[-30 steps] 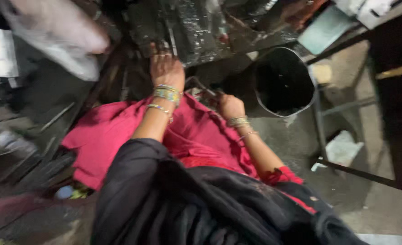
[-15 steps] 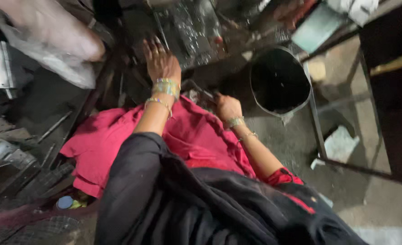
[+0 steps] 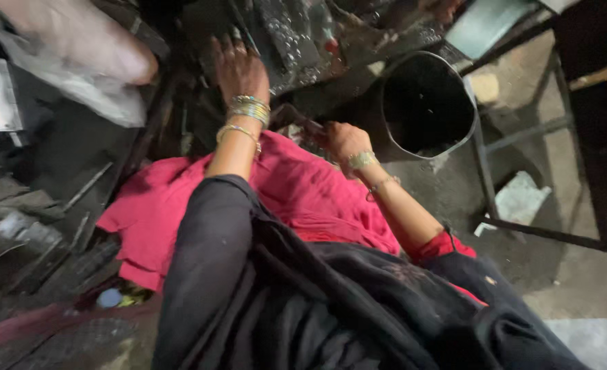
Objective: The person operates a manual press machine to process metal brackets. They pick up brackets from a pile, place them into the press, activate the machine, and then remove the processed pieces, repeating the cycle.
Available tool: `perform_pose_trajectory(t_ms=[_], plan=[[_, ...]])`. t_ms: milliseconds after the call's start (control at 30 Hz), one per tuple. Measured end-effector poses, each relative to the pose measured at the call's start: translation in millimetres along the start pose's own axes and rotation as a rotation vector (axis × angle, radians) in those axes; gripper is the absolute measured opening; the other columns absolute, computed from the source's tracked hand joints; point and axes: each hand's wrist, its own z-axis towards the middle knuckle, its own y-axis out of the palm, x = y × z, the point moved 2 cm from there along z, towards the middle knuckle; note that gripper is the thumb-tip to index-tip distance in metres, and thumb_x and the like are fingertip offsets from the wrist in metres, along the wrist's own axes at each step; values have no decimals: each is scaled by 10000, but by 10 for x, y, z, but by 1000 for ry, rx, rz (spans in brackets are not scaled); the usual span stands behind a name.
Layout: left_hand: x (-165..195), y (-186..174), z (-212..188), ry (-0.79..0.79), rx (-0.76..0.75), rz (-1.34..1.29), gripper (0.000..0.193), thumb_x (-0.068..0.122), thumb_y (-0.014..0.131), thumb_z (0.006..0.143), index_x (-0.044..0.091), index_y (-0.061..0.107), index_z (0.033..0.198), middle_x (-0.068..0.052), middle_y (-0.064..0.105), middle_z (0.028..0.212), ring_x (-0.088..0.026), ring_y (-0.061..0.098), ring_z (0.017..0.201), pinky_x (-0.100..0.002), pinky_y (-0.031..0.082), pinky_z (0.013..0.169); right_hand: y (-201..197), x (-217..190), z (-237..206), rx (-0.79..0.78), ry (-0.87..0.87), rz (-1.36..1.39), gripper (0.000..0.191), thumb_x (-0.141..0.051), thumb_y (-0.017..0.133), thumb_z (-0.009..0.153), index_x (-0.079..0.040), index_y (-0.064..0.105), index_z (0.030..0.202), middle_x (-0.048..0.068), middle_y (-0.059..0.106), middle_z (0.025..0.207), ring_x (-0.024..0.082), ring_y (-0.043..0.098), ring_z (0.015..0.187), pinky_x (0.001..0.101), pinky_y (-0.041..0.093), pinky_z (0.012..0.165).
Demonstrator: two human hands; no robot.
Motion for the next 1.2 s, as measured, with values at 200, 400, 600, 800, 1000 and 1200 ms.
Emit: perform_pose_trajectory(t_ms=[200,400,600,800,1000,1200], plan=[[-94,-51,39,1,69,20,353,243,513,1011,46,776,1140,-168,595,1469,-398,467,1382,-544,152,1234,133,137,273,-74,-40,-219,509,-574,592,951,-90,736,1012,171,751,927,352,735,865,473,583,721],[-157,-175,109,-55,17,-112,318,248,559,953,73,806,1051,-182,610,1435,-426,465,1356,-544,172,1190,321,164,55,49,9,36,425,-484,644,860,-117,743,1051,178,751,950,392,720,880,524,572,731],[-266,-357,375,-76,-208,80,311,180,536,1070,60,790,1204,-177,692,1375,-363,505,1420,-560,138,1325,-127,14,304,51,-196,-167,446,-513,616,981,-87,747,963,170,747,904,361,738,889,484,585,767],[-255,-346,509,-25,258,115,364,264,543,940,114,803,1147,-132,686,1323,-353,534,1336,-583,123,1205,320,151,82,97,7,5,342,-419,600,965,-108,710,1057,157,753,870,379,725,823,492,574,724],[-322,-294,465,-50,-131,94,285,171,544,1003,89,806,1081,-202,736,1219,-383,612,1230,-567,260,1163,127,81,164,-9,31,-100,477,-577,632,943,-120,725,1040,161,753,938,360,731,887,480,581,734],[16,-588,-412,120,-51,81,499,251,570,846,-47,657,1237,-208,592,1389,-351,514,1352,-642,113,1198,-538,-341,254,74,-184,-170,391,-514,624,908,-192,789,1058,153,754,938,359,729,895,471,579,757]])
